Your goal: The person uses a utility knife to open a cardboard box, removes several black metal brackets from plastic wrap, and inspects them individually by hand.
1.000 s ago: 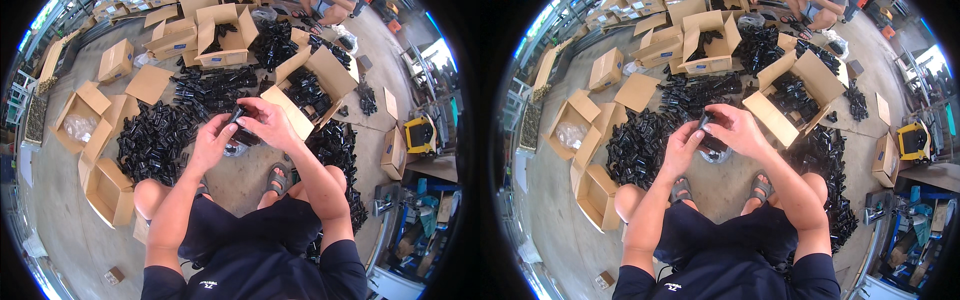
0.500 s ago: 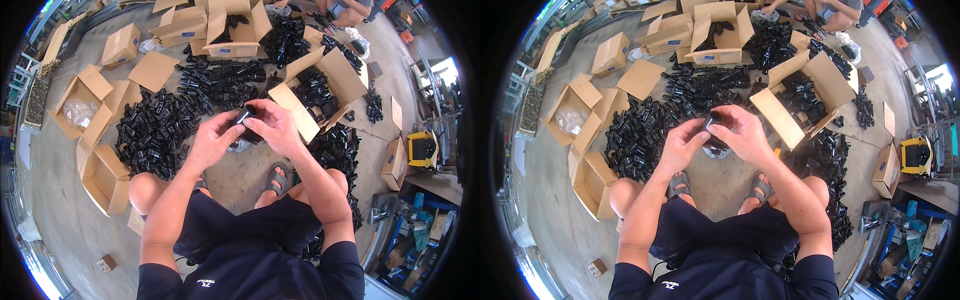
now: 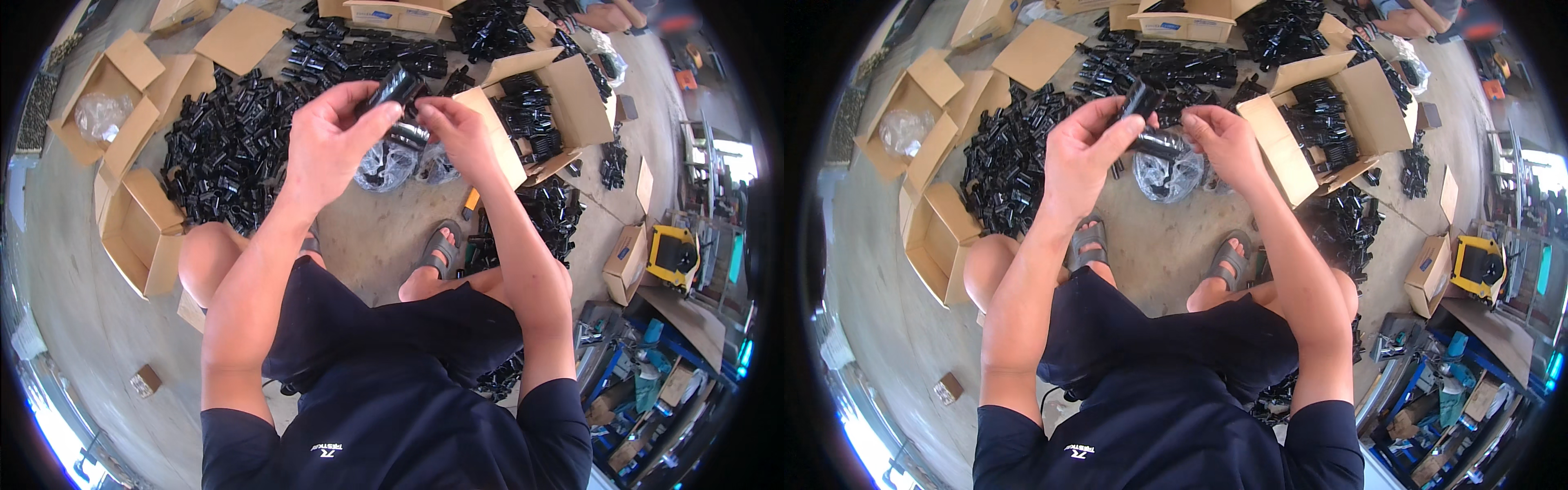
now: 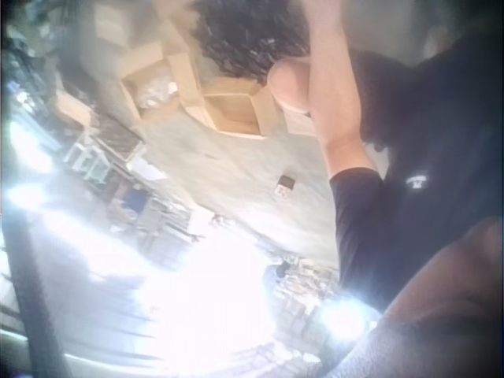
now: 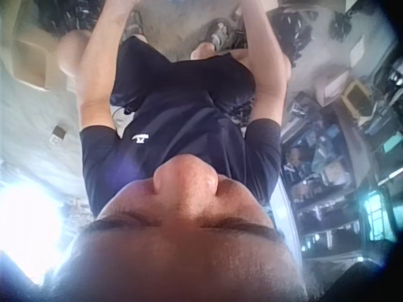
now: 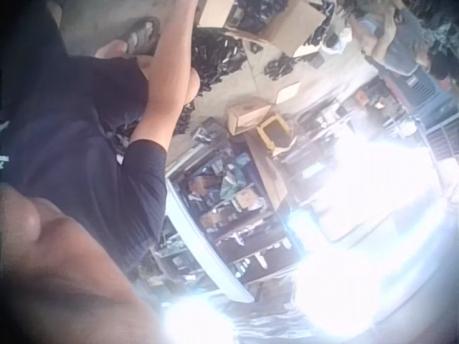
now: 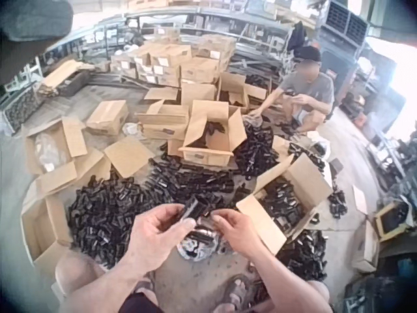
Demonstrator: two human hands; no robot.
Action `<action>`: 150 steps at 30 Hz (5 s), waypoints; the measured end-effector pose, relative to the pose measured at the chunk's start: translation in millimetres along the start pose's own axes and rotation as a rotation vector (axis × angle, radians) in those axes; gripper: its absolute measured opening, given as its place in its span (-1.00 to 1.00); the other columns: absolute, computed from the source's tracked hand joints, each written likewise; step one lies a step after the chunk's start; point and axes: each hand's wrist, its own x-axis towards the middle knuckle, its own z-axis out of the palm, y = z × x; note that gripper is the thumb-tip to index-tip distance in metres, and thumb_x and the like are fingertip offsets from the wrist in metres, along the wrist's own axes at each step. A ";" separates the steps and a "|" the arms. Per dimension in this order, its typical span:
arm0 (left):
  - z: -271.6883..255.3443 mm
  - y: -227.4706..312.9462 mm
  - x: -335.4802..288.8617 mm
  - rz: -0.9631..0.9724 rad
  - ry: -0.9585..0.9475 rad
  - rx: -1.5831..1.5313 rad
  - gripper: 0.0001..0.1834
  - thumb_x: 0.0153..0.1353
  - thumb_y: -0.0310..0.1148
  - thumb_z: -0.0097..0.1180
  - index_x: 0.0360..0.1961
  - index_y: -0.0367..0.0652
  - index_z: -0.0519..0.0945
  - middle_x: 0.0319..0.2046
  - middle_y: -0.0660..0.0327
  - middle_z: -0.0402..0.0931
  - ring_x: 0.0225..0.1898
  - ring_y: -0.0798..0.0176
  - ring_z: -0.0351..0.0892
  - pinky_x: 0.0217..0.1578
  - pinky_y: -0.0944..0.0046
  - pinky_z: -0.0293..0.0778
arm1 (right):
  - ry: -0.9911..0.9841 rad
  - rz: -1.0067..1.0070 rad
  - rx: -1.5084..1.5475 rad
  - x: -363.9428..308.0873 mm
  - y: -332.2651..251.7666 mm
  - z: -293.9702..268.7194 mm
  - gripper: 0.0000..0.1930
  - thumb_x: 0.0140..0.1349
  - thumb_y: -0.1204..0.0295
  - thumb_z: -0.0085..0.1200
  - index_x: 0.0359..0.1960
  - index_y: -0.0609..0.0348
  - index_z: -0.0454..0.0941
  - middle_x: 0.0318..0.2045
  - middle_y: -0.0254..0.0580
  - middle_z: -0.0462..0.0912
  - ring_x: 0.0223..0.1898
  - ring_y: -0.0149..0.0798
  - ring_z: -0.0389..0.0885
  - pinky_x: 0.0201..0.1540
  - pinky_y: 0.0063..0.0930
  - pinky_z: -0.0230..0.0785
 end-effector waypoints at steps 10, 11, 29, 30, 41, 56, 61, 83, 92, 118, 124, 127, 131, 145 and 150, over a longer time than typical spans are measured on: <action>-16.8 8.9 4.8 -0.060 0.205 -0.151 -0.63 0.35 -0.34 0.32 0.07 -0.38 0.64 -0.14 0.16 0.74 -0.15 0.43 0.68 -0.08 0.40 0.60 | -0.159 0.144 -1.024 29.4 244.4 126.5 -0.77 0.33 0.28 0.10 -0.32 0.15 0.71 -0.30 0.08 0.78 -0.22 0.17 0.77 -0.11 0.01 0.62; -17.9 9.4 4.9 -0.057 0.203 -0.154 -0.62 0.34 -0.35 0.32 0.07 -0.39 0.63 -0.14 0.15 0.73 -0.14 0.43 0.68 -0.07 0.40 0.60 | -0.147 0.142 -1.021 25.4 253.0 133.1 -0.77 0.34 0.27 0.11 -0.29 0.15 0.70 -0.29 0.08 0.77 -0.22 0.16 0.77 -0.10 0.00 0.62; -37.5 -3.5 -2.0 0.200 0.278 0.496 -0.65 0.23 -0.42 0.41 0.01 -0.28 0.67 -0.23 0.24 0.73 -0.30 0.51 0.63 -0.29 0.43 0.55 | 0.209 -0.040 -0.637 25.8 176.0 110.2 -0.85 0.25 0.30 0.20 -0.22 0.02 0.71 -0.35 0.02 0.76 -0.27 0.14 0.74 -0.15 -0.07 0.59; -31.8 -11.9 4.5 0.290 0.255 0.570 -0.65 0.21 -0.41 0.42 0.00 -0.27 0.67 -0.24 0.21 0.74 -0.31 0.47 0.66 -0.28 0.39 0.57 | 0.245 -0.145 -0.562 33.7 167.0 81.8 -0.83 0.23 0.37 0.26 -0.19 0.12 0.70 -0.36 -0.03 0.78 -0.33 -0.01 0.77 -0.20 -0.17 0.59; -4.4 -18.6 2.3 0.724 0.165 1.081 -0.57 -0.01 -0.38 0.47 -0.10 -0.21 0.62 -0.20 0.12 0.71 -0.19 0.07 0.73 -0.20 0.14 0.66 | 0.238 -0.648 -0.221 -47.2 -77.4 7.1 -0.81 0.21 0.58 0.34 -0.13 0.19 0.75 -0.18 -0.20 0.65 -0.31 -0.42 0.63 -0.24 -0.56 0.48; 23.0 -22.5 3.6 0.813 0.143 1.101 -0.57 -0.12 -0.46 0.46 -0.15 -0.24 0.64 -0.27 0.12 0.71 -0.25 0.06 0.74 -0.21 0.15 0.65 | 0.400 -0.995 -0.632 -39.0 -45.7 13.4 -0.71 -0.06 0.59 0.38 -0.23 0.07 0.76 -0.22 -0.28 0.63 -0.21 -0.12 0.61 -0.21 -0.30 0.54; 21.8 -28.1 9.1 0.785 0.138 1.105 -0.59 -0.11 -0.46 0.45 -0.17 -0.24 0.64 -0.27 0.12 0.71 -0.24 0.07 0.74 -0.21 0.15 0.66 | 0.363 -0.987 -0.648 -35.0 -48.7 12.0 -0.72 -0.05 0.56 0.38 -0.22 0.07 0.75 -0.22 -0.29 0.64 -0.19 -0.10 0.62 -0.20 -0.29 0.55; 15.1 -16.8 16.3 -0.002 -0.076 0.095 -0.63 0.29 -0.44 0.35 0.07 -0.38 0.62 -0.14 0.22 0.71 -0.15 0.47 0.64 -0.08 0.40 0.57 | -0.106 -0.096 0.407 -30.6 -38.6 -6.8 -0.59 0.35 0.49 0.29 0.20 0.31 0.54 -0.06 -0.26 0.70 -0.04 -0.41 0.64 0.07 -0.46 0.51; 19.1 -13.4 8.3 -0.003 -0.144 -0.070 -0.63 0.29 -0.48 0.37 0.09 -0.34 0.60 -0.03 0.18 0.68 -0.04 0.42 0.64 0.01 0.35 0.56 | -0.099 -0.102 0.564 -36.8 -37.9 -5.6 -0.61 0.34 0.50 0.30 0.16 0.35 0.55 -0.10 -0.25 0.71 -0.11 -0.46 0.66 -0.02 -0.53 0.55; -12.9 -22.9 23.9 0.045 0.304 -0.296 -0.80 0.32 -0.54 0.32 -0.12 -0.24 0.54 -0.18 0.04 0.72 -0.18 0.14 0.77 -0.13 0.15 0.71 | -0.077 -0.259 -1.010 -73.8 -64.6 -73.7 -0.36 0.23 0.10 0.34 0.24 0.24 0.50 -0.09 0.01 0.71 -0.13 -0.12 0.75 -0.11 -0.26 0.61; -16.9 -10.6 34.9 0.110 0.387 -0.431 -0.77 0.24 -0.47 0.41 -0.16 -0.20 0.60 -0.24 0.14 0.75 -0.27 0.31 0.76 -0.27 0.34 0.57 | -0.578 0.291 -1.798 -154.5 3.6 -77.1 -0.26 0.17 -0.18 0.27 0.17 0.18 0.51 -0.02 -0.08 0.65 0.07 -0.08 0.67 -0.04 -0.22 0.61; -25.9 -8.9 33.9 0.111 0.430 -0.446 -0.84 0.30 -0.57 0.31 -0.14 -0.27 0.60 -0.19 0.00 0.73 -0.19 0.11 0.78 -0.15 0.15 0.75 | -0.651 0.316 -1.731 -166.0 11.9 -71.5 -0.32 0.17 -0.10 0.30 0.11 0.21 0.55 0.01 -0.04 0.66 0.08 -0.11 0.68 0.00 -0.25 0.62; -26.0 -7.7 28.4 0.117 0.395 -0.397 -0.84 0.30 -0.52 0.33 -0.14 -0.26 0.62 -0.17 0.01 0.73 -0.14 0.10 0.78 -0.08 0.18 0.72 | -0.645 0.191 -1.744 -179.3 39.0 -63.5 -0.59 0.28 0.28 0.17 0.06 0.28 0.53 -0.02 0.02 0.63 0.04 -0.03 0.62 -0.26 -0.05 0.64; -26.2 -0.6 26.5 0.120 0.399 -0.422 -0.79 0.27 -0.53 0.36 -0.14 -0.32 0.59 -0.22 0.02 0.71 -0.21 0.16 0.77 -0.18 0.22 0.71 | -0.552 0.236 -1.969 -188.2 39.1 -49.8 -0.51 0.26 0.33 0.15 0.21 0.25 0.50 0.05 -0.05 0.58 0.07 0.04 0.54 -0.56 0.05 0.60; -29.8 -2.6 26.7 0.112 0.399 -0.413 -0.83 0.31 -0.52 0.32 -0.13 -0.28 0.59 -0.19 0.04 0.70 -0.17 0.13 0.77 -0.11 0.19 0.72 | -0.554 0.324 -1.807 -181.2 48.5 -44.6 -0.52 0.22 0.37 0.21 0.18 0.24 0.55 0.09 -0.04 0.59 0.09 0.03 0.59 -0.53 0.09 0.63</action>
